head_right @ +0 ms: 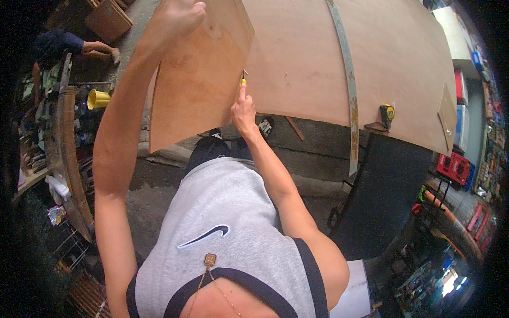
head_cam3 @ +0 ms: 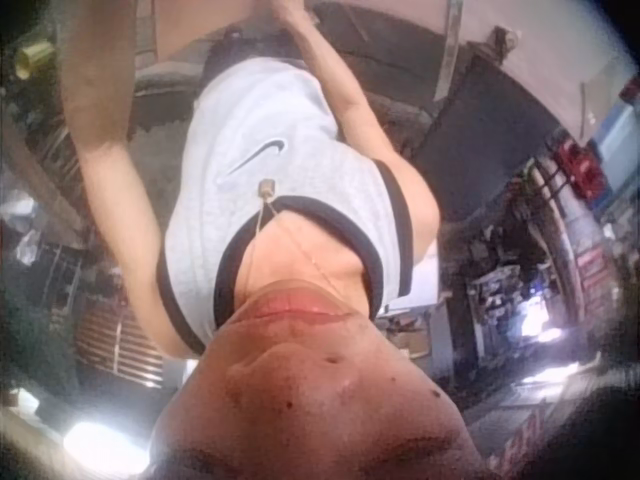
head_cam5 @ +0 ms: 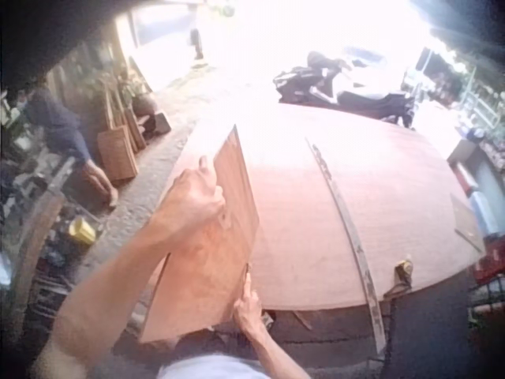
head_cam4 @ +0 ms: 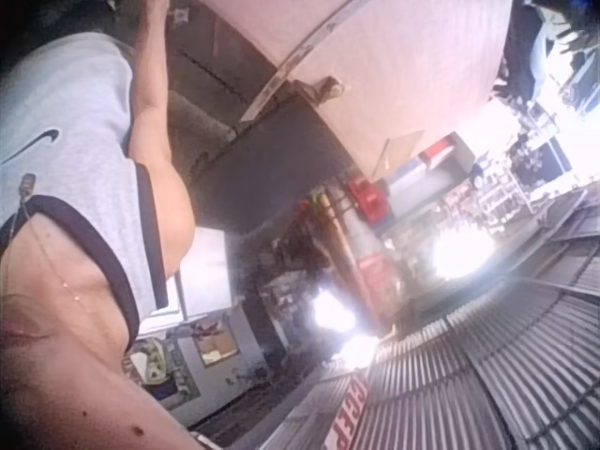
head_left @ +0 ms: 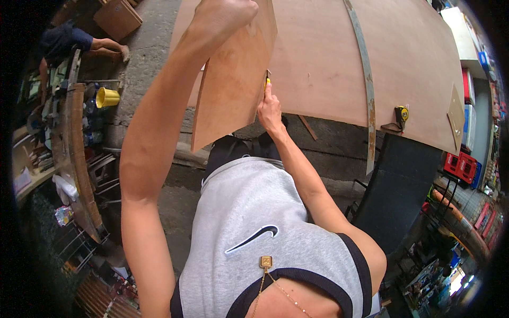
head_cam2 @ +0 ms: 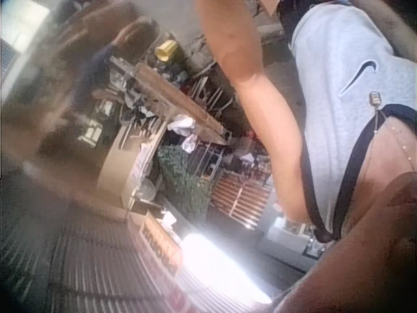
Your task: The person uses a metal ruler and a utility knife to score and cut a large sheet of plywood on a workbench. They repeatedly align the ruler, score along the edge, and snap off sections to create smaller rectangular pieces.
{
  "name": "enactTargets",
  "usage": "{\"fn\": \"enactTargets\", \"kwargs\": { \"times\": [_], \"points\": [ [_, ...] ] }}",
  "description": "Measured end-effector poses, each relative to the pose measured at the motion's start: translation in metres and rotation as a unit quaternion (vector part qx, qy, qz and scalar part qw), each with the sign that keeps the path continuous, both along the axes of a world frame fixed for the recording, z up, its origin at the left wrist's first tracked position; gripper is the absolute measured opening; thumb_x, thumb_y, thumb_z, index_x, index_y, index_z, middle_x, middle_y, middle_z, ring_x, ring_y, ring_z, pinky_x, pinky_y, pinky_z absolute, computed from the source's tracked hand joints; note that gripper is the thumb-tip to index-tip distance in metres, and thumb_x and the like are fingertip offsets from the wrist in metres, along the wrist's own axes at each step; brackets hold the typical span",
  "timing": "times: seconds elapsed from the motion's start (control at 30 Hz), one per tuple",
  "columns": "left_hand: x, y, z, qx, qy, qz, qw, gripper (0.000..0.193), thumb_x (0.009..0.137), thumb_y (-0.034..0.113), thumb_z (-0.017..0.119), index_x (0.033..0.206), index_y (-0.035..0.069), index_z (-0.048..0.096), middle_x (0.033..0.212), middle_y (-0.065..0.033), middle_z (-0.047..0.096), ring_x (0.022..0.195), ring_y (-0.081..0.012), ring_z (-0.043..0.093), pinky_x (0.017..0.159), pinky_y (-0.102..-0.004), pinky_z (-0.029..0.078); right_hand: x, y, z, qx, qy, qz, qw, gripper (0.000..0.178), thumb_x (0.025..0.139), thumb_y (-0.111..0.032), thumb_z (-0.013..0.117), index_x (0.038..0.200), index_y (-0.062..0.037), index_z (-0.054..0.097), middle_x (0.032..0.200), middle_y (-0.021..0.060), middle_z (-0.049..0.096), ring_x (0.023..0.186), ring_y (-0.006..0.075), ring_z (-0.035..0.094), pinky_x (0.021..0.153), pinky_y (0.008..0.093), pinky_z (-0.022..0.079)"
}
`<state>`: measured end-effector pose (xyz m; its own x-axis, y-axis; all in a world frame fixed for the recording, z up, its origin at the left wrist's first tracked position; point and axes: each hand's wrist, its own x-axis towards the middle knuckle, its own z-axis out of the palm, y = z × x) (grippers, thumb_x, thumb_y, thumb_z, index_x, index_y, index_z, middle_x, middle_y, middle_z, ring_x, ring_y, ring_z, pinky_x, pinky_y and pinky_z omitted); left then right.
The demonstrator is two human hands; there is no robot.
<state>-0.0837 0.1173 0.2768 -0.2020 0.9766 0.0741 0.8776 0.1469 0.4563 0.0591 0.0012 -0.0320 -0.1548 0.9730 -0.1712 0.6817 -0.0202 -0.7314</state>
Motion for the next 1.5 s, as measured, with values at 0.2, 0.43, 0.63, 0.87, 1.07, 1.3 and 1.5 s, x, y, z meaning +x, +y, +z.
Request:
{"fn": "enactTargets", "kwargs": {
  "times": [0.2,0.43,0.63,0.87,1.07,1.3,1.5],
  "points": [
    [-0.014,0.003,-0.003,0.002,0.003,0.010,1.000,0.050,0.081,0.010,0.051,0.122,-0.016,0.038,0.085,-0.0362,0.063,0.085,-0.0474,0.064,0.079,-0.0505,0.052,0.013,0.007,0.021,0.003,0.079,-0.026,0.997,0.049,0.091,-0.010,0.051,0.140,-0.0093,0.047,0.087,0.0280,0.058,0.078,0.0422,0.061,0.072,0.0491,0.050],
    [-0.022,0.005,-0.012,0.003,0.007,0.029,1.000,0.051,0.080,0.011,0.051,0.123,-0.014,0.040,0.085,-0.0366,0.062,0.086,-0.0475,0.064,0.080,-0.0507,0.052,0.016,0.048,0.000,0.072,0.022,-0.047,0.996,0.033,0.092,-0.021,0.059,0.124,-0.0186,0.063,0.096,0.0201,0.054,0.080,0.0377,0.061,0.071,0.0455,0.051],
    [-0.019,0.002,-0.007,0.032,0.007,0.011,0.999,0.051,0.080,0.012,0.054,0.122,-0.014,0.041,0.085,-0.0363,0.063,0.086,-0.0467,0.065,0.080,-0.0512,0.052,0.009,0.075,-0.011,0.059,-0.129,-0.024,0.990,0.019,0.087,-0.030,0.064,0.102,-0.0184,0.070,0.107,0.0170,0.052,0.078,0.0405,0.066,0.067,0.0509,0.054],
    [-0.012,0.000,-0.002,-0.001,0.022,0.030,0.999,0.048,0.081,0.010,0.053,0.122,-0.012,0.040,0.086,-0.0361,0.063,0.087,-0.0471,0.065,0.082,-0.0508,0.052,0.004,0.099,-0.031,0.132,-0.190,0.054,0.971,0.017,0.085,-0.028,0.065,0.087,-0.0117,0.068,0.107,0.0174,0.053,0.070,0.0379,0.067,0.059,0.0479,0.056],
    [-0.002,0.004,-0.005,-0.002,0.030,0.037,0.999,0.047,0.082,0.010,0.052,0.122,-0.011,0.041,0.087,-0.0360,0.063,0.089,-0.0476,0.065,0.083,-0.0514,0.052,0.003,0.106,-0.049,0.158,-0.208,0.043,0.964,0.018,0.085,-0.026,0.064,0.088,-0.0087,0.066,0.109,0.0206,0.052,0.069,0.0383,0.067,0.056,0.0481,0.055],
    [0.000,0.000,0.003,-0.009,0.029,0.051,0.998,0.046,0.082,0.010,0.053,0.122,-0.010,0.041,0.087,-0.0359,0.063,0.089,-0.0475,0.065,0.084,-0.0516,0.052,0.000,0.103,-0.043,0.147,-0.195,0.030,0.969,0.021,0.085,-0.028,0.065,0.093,-0.0082,0.063,0.111,0.0234,0.052,0.070,0.0391,0.067,0.056,0.0481,0.055],
    [-0.001,-0.001,0.008,-0.006,0.031,0.047,0.998,0.045,0.082,0.010,0.053,0.121,-0.010,0.043,0.088,-0.0354,0.063,0.090,-0.0474,0.065,0.084,-0.0507,0.052,0.013,0.103,-0.032,0.145,-0.144,0.037,0.978,0.024,0.088,-0.028,0.062,0.105,-0.0113,0.064,0.109,0.0224,0.053,0.073,0.0402,0.067,0.061,0.0502,0.055]
  ]
}}
